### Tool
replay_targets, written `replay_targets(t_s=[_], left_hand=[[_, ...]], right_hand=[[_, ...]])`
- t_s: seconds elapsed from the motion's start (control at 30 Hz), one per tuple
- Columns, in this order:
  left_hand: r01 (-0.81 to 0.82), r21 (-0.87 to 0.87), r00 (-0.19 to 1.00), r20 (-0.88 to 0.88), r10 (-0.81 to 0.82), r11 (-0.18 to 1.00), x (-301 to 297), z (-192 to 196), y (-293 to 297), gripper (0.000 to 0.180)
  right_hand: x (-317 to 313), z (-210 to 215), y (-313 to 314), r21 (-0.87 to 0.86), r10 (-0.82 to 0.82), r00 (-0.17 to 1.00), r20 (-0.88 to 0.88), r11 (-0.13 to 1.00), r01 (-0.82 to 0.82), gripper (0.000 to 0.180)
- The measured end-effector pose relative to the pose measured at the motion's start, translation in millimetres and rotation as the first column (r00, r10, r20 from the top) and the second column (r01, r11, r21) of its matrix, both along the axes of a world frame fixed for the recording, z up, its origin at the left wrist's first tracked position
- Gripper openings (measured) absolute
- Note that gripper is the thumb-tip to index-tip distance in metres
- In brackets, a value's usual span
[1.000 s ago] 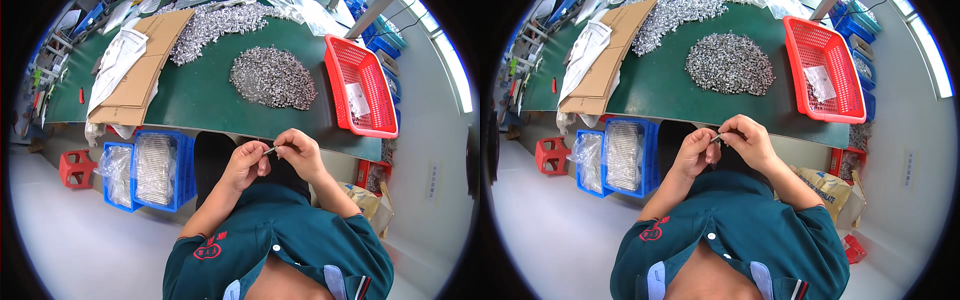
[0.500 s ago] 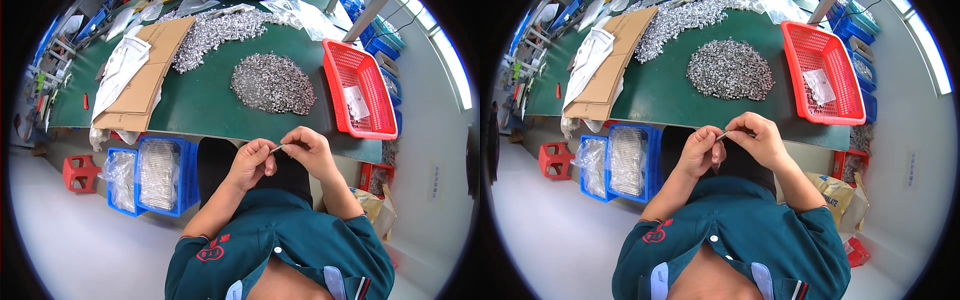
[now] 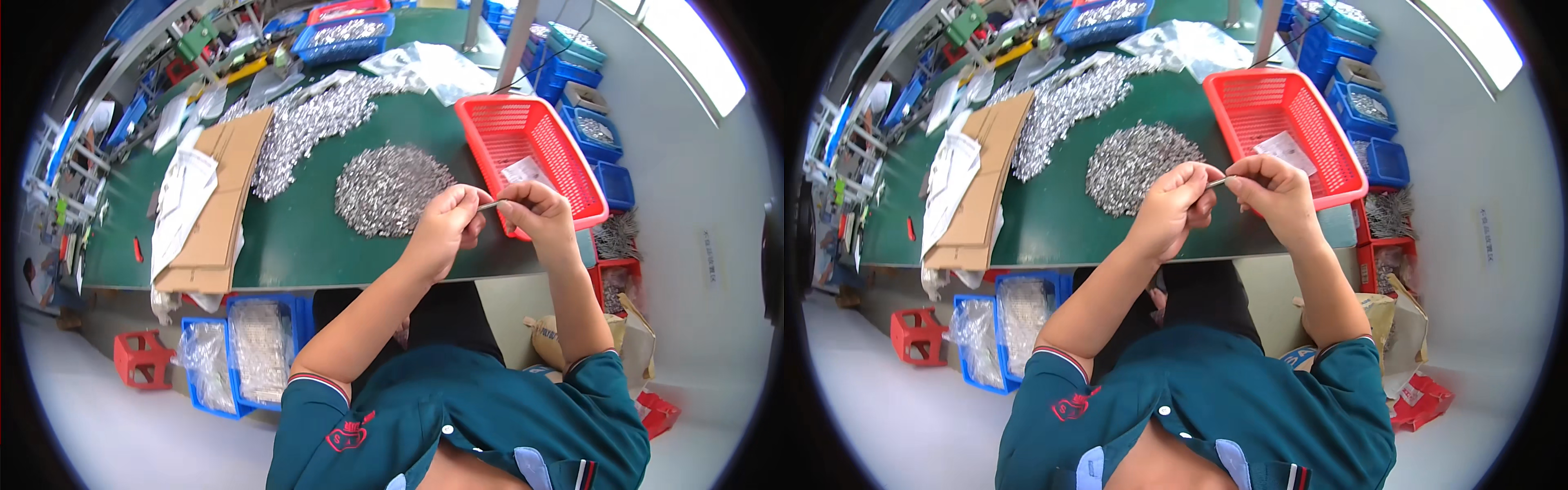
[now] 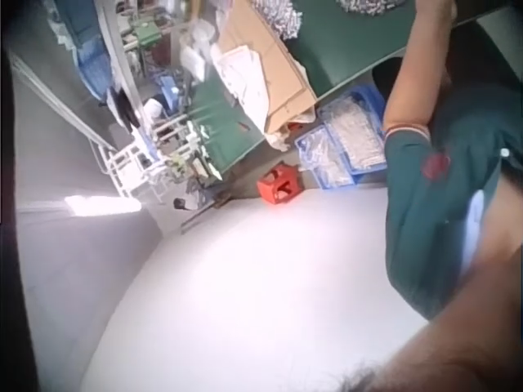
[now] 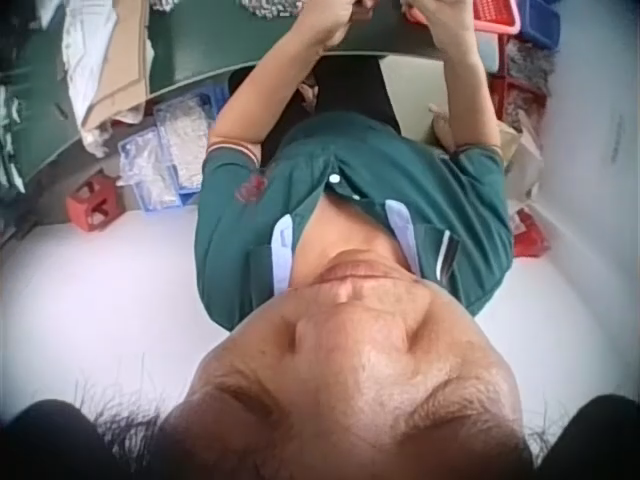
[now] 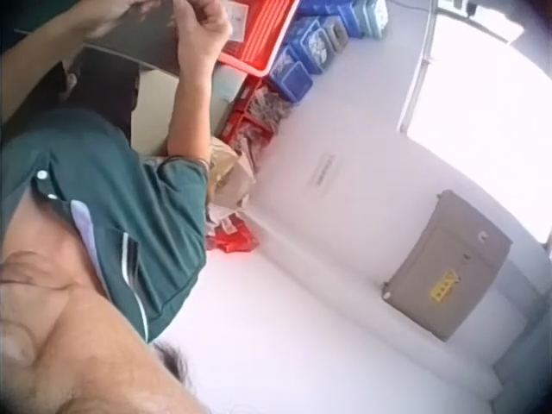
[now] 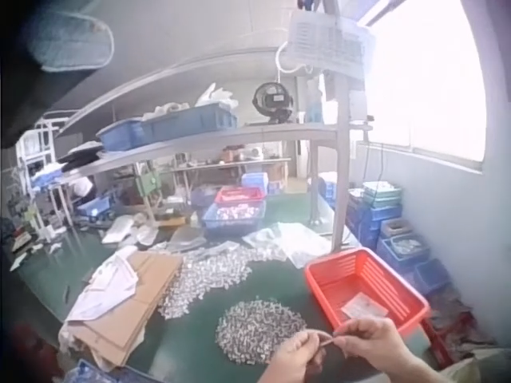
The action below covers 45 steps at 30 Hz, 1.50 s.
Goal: The recorder is sitting at a workbench and manually inserting small metal pins into plastic housings, then placing finished parts into a basket.
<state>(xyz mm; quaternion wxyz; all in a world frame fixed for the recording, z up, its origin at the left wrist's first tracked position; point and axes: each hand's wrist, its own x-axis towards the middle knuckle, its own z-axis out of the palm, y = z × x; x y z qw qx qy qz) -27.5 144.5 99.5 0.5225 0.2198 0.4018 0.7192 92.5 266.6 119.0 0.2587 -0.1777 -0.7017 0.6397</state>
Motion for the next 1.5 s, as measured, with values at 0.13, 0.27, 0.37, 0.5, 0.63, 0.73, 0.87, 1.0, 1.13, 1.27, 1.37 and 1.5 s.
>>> replay_targets(t_s=[0.13, 0.27, 0.37, 0.5, 0.63, 0.73, 0.87, 1.0, 1.13, 1.27, 1.37, 1.5], left_hand=[[0.024, -0.044, 0.994, -0.103, -0.028, 0.999, 14, 18, 50, 0.031], [0.15, -0.01, 0.986, -0.072, -0.15, 0.989, 21, 24, 89, 0.055], [0.197, -0.047, 0.978, -0.058, -0.2, 0.979, 23, 26, 106, 0.056], [0.273, -0.04, 0.962, -0.007, -0.273, 0.961, 14, 18, 117, 0.043], [0.357, 0.018, 0.924, 0.14, -0.356, 0.934, 6, 4, 135, 0.026], [0.4, 0.103, 0.892, 0.183, -0.413, 0.911, 6, -5, 143, 0.016], [0.389, 0.055, 0.887, 0.245, -0.391, 0.919, -4, -17, 145, 0.013], [0.374, 0.051, 0.897, 0.233, -0.376, 0.926, -5, -20, 150, 0.014], [0.411, 0.033, 0.888, 0.212, -0.409, 0.911, -4, -22, 153, 0.014], [0.346, 0.001, 0.905, 0.263, -0.334, 0.938, 1, -21, 158, 0.014], [0.342, 0.01, 0.91, 0.248, -0.334, 0.94, -7, -29, 161, 0.014], [0.284, -0.072, 0.948, 0.167, -0.27, 0.956, -10, -20, 161, 0.008]], right_hand=[[14, 12, 29, 0.047, -0.082, 0.991, -0.109, 0.995, 0.087, 0.01], [23, 23, 50, 0.226, -0.164, 0.98, -0.112, 0.956, 0.186, 0.01], [27, 27, 65, 0.229, -0.177, 0.979, -0.097, 0.954, 0.195, 0.009], [22, 15, 85, 0.192, -0.159, 0.986, -0.052, 0.967, 0.166, 0.014], [25, 11, 97, 0.519, -0.257, 0.964, -0.073, 0.815, 0.256, 0.014], [25, 6, 101, 0.464, -0.262, 0.963, -0.067, 0.846, 0.262, 0.014], [19, 6, 104, 0.369, -0.198, 0.98, 0.03, 0.913, 0.173, 0.013], [22, 7, 111, 0.156, -0.145, 0.986, 0.083, 0.979, 0.131, 0.009], [21, 7, 112, 0.767, -0.209, 0.976, -0.067, 0.615, 0.185, 0.004], [22, 6, 115, 0.836, -0.18, 0.978, -0.103, 0.518, 0.183, 0.006], [22, 13, 124, 0.814, -0.169, 0.973, -0.158, 0.535, 0.226, 0.007], [19, 16, 135, 0.76, -0.251, 0.955, -0.157, 0.586, 0.279, 0.009]])
